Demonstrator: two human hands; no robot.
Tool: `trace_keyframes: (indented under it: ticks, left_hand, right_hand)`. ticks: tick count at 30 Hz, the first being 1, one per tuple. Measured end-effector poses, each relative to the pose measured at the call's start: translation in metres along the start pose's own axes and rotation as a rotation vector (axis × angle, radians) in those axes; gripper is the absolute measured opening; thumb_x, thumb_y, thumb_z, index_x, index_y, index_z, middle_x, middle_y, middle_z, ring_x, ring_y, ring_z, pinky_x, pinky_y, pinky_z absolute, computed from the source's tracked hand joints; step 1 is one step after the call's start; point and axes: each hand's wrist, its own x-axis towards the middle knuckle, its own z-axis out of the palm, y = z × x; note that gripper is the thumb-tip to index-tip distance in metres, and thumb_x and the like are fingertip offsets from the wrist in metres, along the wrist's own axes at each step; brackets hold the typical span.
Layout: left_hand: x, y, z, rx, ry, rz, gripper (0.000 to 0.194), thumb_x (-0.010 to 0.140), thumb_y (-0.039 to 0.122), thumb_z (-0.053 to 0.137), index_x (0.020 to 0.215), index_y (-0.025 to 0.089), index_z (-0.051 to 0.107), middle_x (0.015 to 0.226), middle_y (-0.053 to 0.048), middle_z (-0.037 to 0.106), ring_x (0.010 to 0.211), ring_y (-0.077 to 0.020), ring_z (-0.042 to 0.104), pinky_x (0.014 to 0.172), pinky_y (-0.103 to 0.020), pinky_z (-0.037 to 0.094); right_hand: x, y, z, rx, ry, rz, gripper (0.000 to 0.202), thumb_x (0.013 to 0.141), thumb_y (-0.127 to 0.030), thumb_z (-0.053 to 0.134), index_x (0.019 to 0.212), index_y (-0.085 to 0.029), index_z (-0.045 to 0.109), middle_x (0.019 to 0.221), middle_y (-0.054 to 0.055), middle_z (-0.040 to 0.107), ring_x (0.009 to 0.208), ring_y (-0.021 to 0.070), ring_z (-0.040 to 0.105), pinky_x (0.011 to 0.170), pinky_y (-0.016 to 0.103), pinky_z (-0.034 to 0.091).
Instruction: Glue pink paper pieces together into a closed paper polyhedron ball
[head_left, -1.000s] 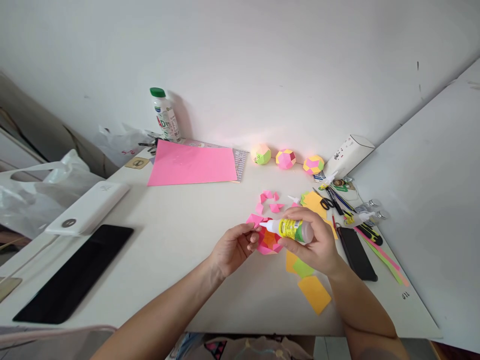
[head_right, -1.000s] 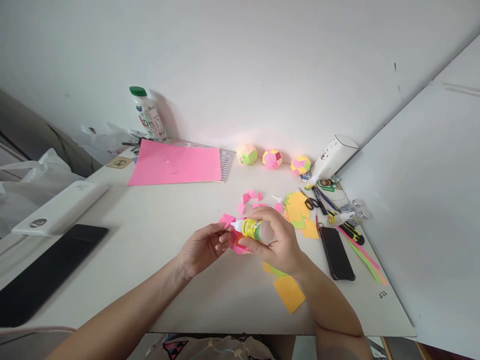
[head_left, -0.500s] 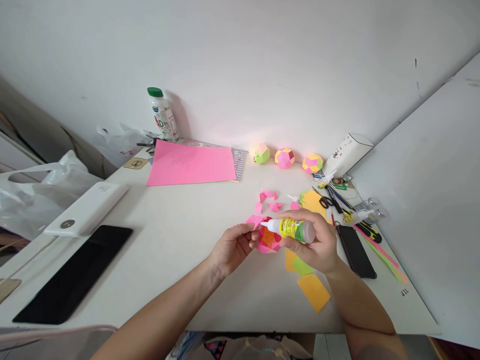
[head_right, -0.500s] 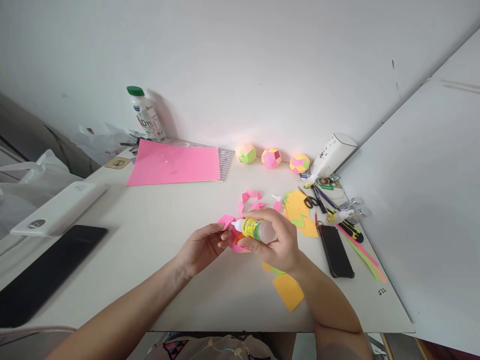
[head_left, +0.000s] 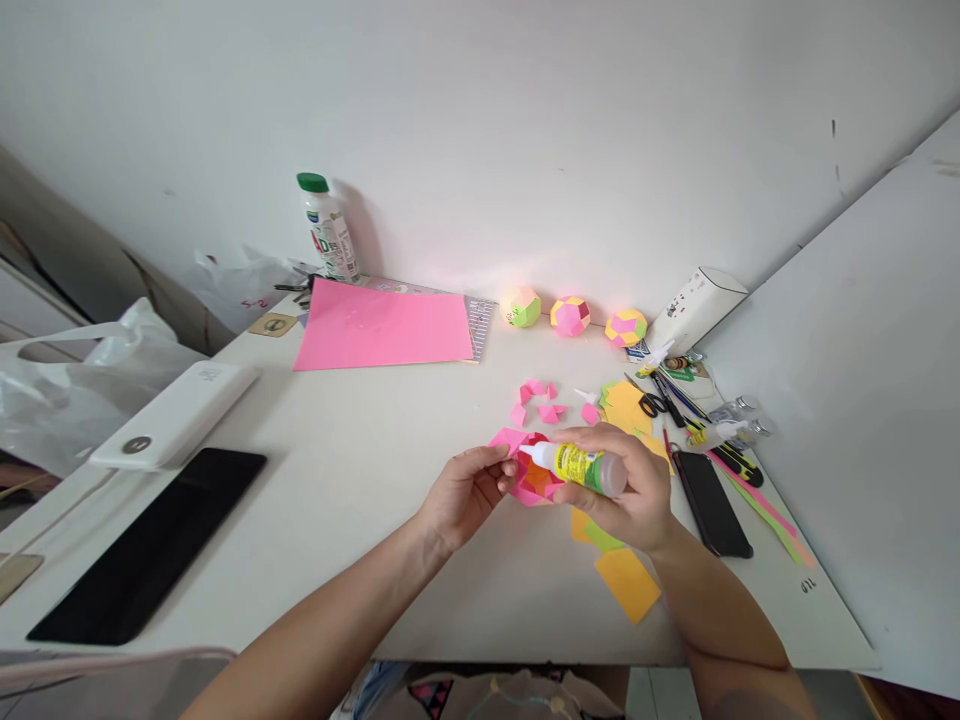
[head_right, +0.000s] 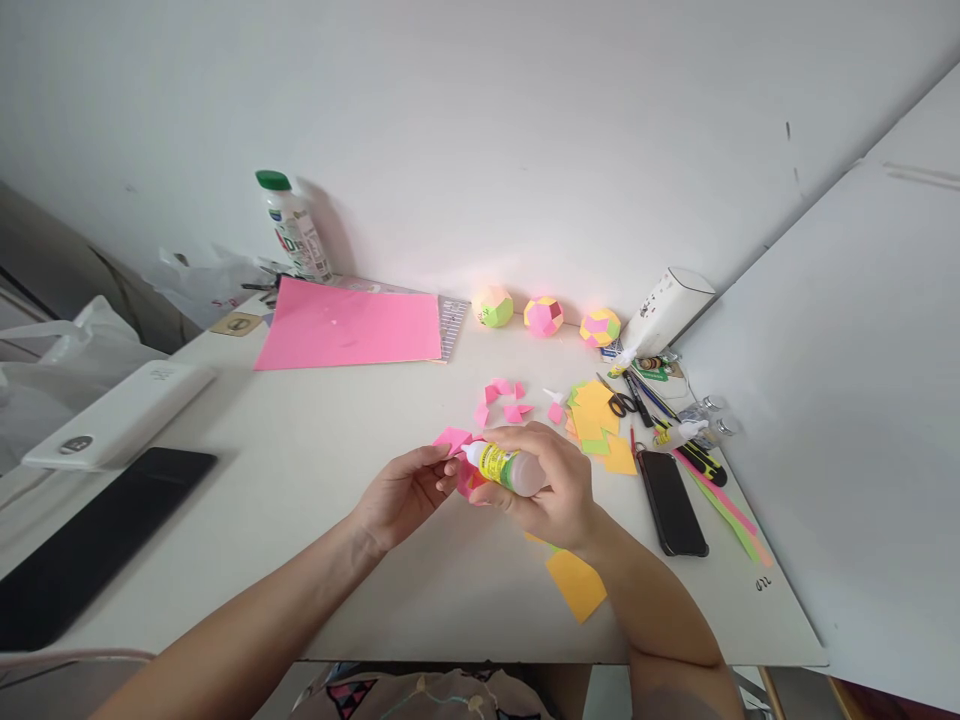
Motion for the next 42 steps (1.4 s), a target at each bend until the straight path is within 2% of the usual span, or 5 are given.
trace_keyframes:
  ticks: [20, 34, 37, 42]
  left_hand:
    - [-0.0006, 0.0018, 0.0006, 0.003, -0.002, -0.021, 0.016, 0.065, 0.017, 0.07, 0.055, 0.011, 0.06, 0.053, -0.001, 0.057, 0.047, -0.0065, 0.044, 0.05, -0.021, 0.04]
    - [-0.0009, 0.001, -0.0008, 0.024, -0.023, -0.011, 0.019, 0.066, 0.018, 0.071, 0.053, 0.011, 0.059, 0.053, -0.001, 0.057, 0.047, -0.0069, 0.045, 0.052, -0.022, 0.04]
    - [-0.0009, 0.0001, -0.0016, 0.032, -0.039, -0.012, 0.019, 0.067, 0.019, 0.071, 0.053, 0.011, 0.06, 0.054, -0.001, 0.057, 0.047, -0.0068, 0.044, 0.053, -0.022, 0.041]
    - [-0.0009, -0.0002, -0.0021, 0.029, -0.048, -0.008, 0.019, 0.066, 0.019, 0.072, 0.054, 0.011, 0.06, 0.054, -0.001, 0.057, 0.048, -0.0072, 0.045, 0.053, -0.021, 0.04]
  right_hand:
    - [-0.0008, -0.0022, 0.0002, -0.024, -0.021, -0.064, 0.037, 0.075, -0.028, 0.076, 0.106, -0.022, 0.056, 0.099, 0.012, 0.073, 0.087, 0.0238, 0.071, 0.074, 0.039, 0.058]
    - [-0.001, -0.003, 0.0008, -0.03, 0.004, -0.055, 0.036, 0.076, -0.027, 0.075, 0.106, -0.022, 0.056, 0.098, 0.012, 0.073, 0.088, 0.0237, 0.071, 0.076, 0.039, 0.058]
    - [-0.0014, -0.0022, 0.0014, -0.026, -0.005, -0.077, 0.037, 0.075, -0.027, 0.076, 0.106, -0.021, 0.056, 0.096, 0.012, 0.073, 0.084, 0.0231, 0.071, 0.073, 0.038, 0.058]
    - [-0.0027, -0.0005, 0.0014, -0.027, 0.023, -0.049, 0.039, 0.071, -0.023, 0.079, 0.103, -0.019, 0.057, 0.096, 0.013, 0.073, 0.087, 0.0241, 0.071, 0.077, 0.039, 0.058]
